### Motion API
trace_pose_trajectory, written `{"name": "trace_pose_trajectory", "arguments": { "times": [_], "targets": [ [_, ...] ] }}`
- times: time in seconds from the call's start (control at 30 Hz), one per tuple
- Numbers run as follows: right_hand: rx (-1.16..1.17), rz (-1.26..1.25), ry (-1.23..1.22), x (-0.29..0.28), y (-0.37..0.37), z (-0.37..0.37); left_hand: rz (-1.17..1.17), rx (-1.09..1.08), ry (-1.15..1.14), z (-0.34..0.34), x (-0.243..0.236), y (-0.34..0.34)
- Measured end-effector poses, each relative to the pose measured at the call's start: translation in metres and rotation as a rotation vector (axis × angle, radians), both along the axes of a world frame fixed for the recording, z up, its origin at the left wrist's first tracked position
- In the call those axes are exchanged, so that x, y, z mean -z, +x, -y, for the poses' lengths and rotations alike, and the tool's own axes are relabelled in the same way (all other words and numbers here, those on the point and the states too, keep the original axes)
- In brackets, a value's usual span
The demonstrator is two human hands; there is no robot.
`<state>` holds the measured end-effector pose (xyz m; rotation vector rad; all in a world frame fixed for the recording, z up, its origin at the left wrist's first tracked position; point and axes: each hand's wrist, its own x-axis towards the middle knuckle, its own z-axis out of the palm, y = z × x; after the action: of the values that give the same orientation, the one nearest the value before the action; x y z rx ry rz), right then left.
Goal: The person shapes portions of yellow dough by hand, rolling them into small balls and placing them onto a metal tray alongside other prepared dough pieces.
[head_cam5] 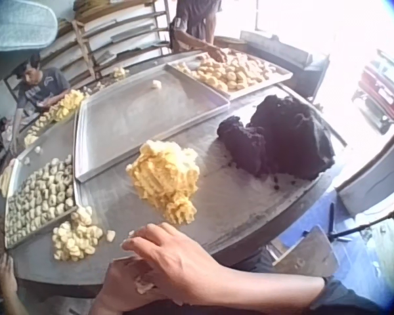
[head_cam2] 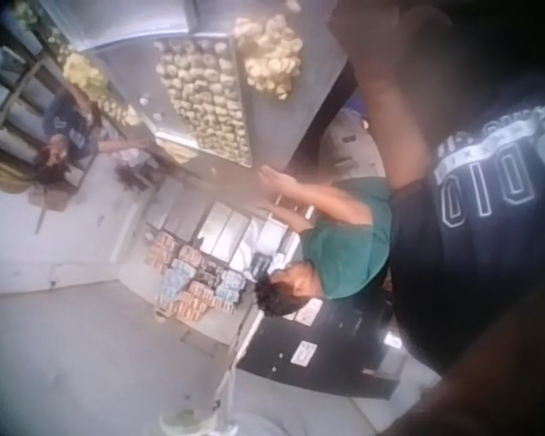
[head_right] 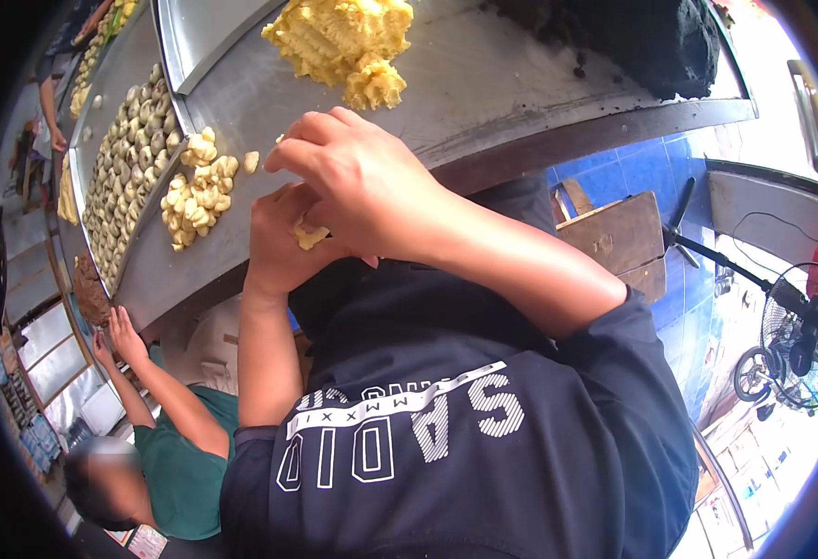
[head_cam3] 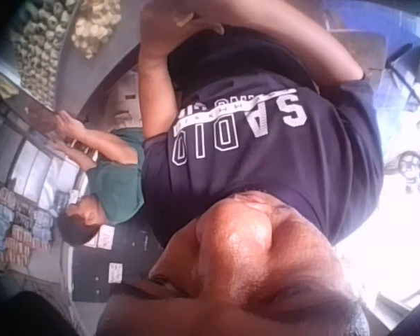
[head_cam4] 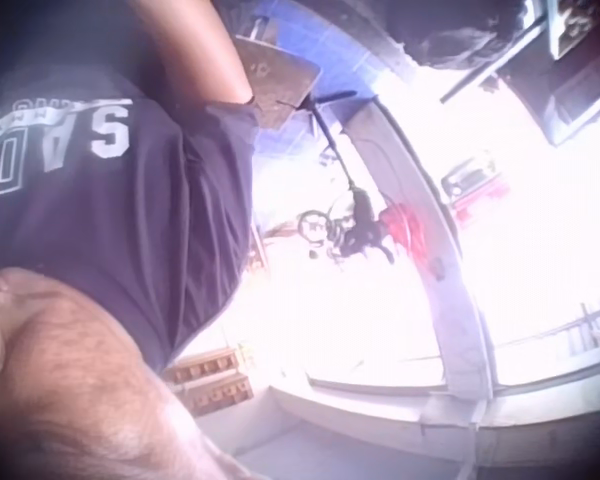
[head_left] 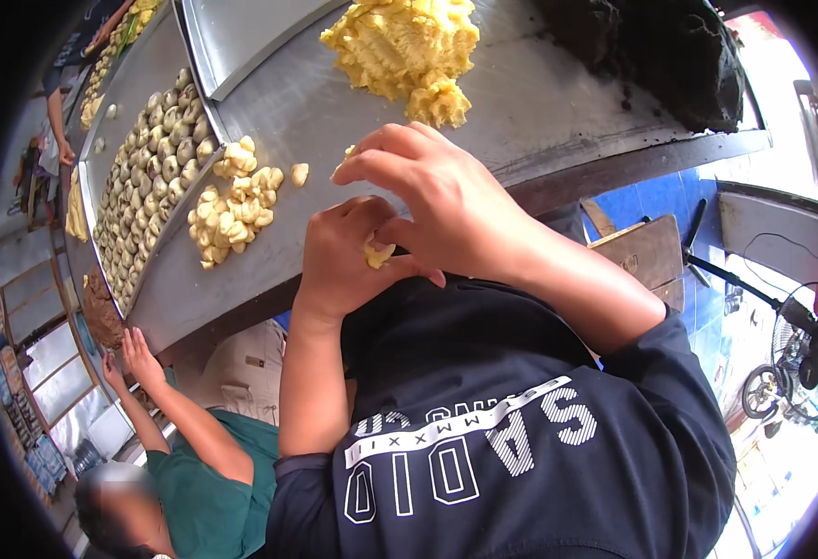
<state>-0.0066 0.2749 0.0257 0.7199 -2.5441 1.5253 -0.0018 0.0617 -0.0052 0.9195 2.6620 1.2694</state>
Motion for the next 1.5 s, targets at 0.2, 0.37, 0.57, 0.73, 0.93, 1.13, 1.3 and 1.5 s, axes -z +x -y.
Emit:
{"name": "trace_pose_trajectory", "arguments": {
  "times": [0.2, 0.37, 0.57, 0.73, 0.93, 1.13, 1.3, 1.5],
  "targets": [
    [0.172, -0.052, 0.097, -0.014, 0.001, -0.023, 0.146, -0.086, 0.253, 0.001, -0.005, -0.002],
    [0.377, -0.246, 0.573, 0.019, -0.012, -0.064, 0.677, -0.114, 0.598, 0.012, -0.003, -0.001],
    [0.215, -0.227, 0.583, 0.022, -0.018, -0.052, 0.669, -0.06, 0.699, 0.007, -0.007, -0.005],
    [0.178, -0.248, 0.406, 0.011, -0.022, -0.051, 0.59, -0.091, 0.653, 0.007, 0.0, -0.004],
    [0.208, -0.228, 0.319, 0.019, -0.016, -0.05, 0.209, -0.1, 0.326, 0.007, 0.002, -0.005],
    [-0.095, 0.102, -0.065, -0.008, 0.008, -0.024, 0.018, -0.092, 0.313, -0.013, -0.004, -0.005],
    [0.059, 0.016, -0.022, -0.003, 0.006, -0.01, 0.137, -0.046, 0.093, -0.015, -0.016, 0.003],
    [-0.004, -0.086, 0.167, -0.019, -0.018, -0.029, 0.136, -0.083, 0.215, -0.006, 0.005, -0.001]
  ]
}}
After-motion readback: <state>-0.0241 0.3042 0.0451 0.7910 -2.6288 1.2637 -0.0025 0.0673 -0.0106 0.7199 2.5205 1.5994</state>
